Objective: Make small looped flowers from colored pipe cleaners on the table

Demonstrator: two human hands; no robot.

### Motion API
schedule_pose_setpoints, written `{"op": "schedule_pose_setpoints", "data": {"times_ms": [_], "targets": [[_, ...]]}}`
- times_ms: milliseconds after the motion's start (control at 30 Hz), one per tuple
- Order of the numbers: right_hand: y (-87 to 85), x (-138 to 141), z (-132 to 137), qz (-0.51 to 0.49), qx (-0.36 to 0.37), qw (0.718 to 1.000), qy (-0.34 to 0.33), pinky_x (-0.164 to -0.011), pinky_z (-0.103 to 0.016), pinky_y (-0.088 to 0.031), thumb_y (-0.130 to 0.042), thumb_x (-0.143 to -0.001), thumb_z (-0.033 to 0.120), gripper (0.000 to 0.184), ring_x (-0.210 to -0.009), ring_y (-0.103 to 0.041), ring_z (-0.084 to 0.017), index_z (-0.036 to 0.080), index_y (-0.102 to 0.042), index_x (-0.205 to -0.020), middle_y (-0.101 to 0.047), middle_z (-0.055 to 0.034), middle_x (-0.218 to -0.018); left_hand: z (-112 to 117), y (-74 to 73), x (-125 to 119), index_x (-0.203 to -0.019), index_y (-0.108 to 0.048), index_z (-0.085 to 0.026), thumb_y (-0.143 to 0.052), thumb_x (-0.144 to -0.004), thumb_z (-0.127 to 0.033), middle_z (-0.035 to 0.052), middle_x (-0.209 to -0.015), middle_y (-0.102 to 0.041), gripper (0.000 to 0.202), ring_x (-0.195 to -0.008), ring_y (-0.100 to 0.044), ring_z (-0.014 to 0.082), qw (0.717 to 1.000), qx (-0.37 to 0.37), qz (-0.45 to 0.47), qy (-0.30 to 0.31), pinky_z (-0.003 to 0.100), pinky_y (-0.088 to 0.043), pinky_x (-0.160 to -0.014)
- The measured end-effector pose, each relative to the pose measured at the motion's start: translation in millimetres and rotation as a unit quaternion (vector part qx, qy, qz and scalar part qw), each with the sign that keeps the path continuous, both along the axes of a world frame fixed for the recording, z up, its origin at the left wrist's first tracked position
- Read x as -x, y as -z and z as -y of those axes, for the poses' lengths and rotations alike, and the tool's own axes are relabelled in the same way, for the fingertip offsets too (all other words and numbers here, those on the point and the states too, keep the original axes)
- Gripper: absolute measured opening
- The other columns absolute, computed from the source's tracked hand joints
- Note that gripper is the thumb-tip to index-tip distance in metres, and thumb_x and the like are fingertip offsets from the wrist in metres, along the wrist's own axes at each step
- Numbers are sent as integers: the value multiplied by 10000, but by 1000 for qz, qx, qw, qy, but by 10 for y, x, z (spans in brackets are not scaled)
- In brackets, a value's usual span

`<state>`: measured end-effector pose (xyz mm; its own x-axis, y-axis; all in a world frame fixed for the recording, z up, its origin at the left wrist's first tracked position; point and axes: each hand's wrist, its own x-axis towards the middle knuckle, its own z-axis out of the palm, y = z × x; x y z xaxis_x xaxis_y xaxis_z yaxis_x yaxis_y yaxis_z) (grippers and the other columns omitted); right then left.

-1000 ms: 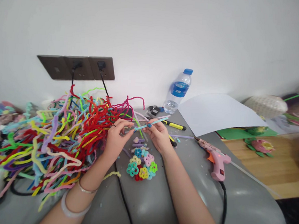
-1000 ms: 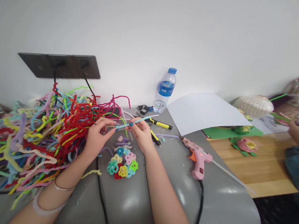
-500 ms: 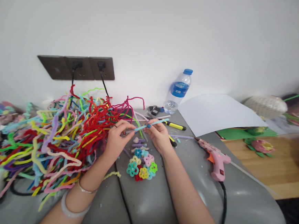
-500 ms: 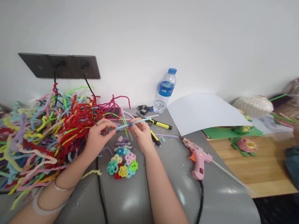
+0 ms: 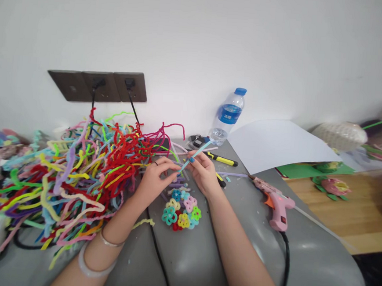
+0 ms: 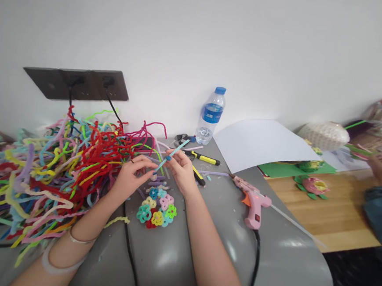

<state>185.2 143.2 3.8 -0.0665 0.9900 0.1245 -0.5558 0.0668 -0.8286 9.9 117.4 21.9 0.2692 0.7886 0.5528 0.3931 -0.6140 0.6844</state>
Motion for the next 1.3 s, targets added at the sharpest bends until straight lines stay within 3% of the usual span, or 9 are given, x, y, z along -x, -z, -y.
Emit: {"op": "schedule_pose_setpoints", "data": {"times_ms": [400,700,1000,1300], "targets": [[-27,6,20,7,2,1000,-24,-690,-259,-517,-882,-651,378,295,-726,-622,-146,258,-762,-892,-718,8,-829,18,-47,-17,-843,-697,-188,-657,-842,-122,20,-834,-652,77,-714,-598,141,999,30,-21,39,235,-458,-630],[-41,11,36,0,0,999,-39,-686,-238,-508,-892,-646,380,282,-709,-611,-126,264,-770,-872,-711,23,-814,17,-48,-34,-808,-631,-177,-593,-793,-70,0,-807,-609,114,-635,-531,116,996,70,-22,41,224,-407,-589],[-56,14,58,13,-4,999,-46,-687,-250,-506,-883,-655,394,296,-727,-622,-139,277,-776,-905,-722,18,-826,27,-69,-41,-806,-683,-175,-631,-810,-170,0,-759,-582,53,-604,-476,117,987,133,-1,86,233,-362,-557],[-42,6,49,7,-7,999,-31,-680,-271,-525,-887,-641,383,287,-702,-612,-144,272,-753,-871,-693,21,-785,23,-110,-46,-714,-657,-176,-673,-740,-159,-23,-674,-575,36,-564,-454,108,978,189,71,49,222,-345,-537]]}}
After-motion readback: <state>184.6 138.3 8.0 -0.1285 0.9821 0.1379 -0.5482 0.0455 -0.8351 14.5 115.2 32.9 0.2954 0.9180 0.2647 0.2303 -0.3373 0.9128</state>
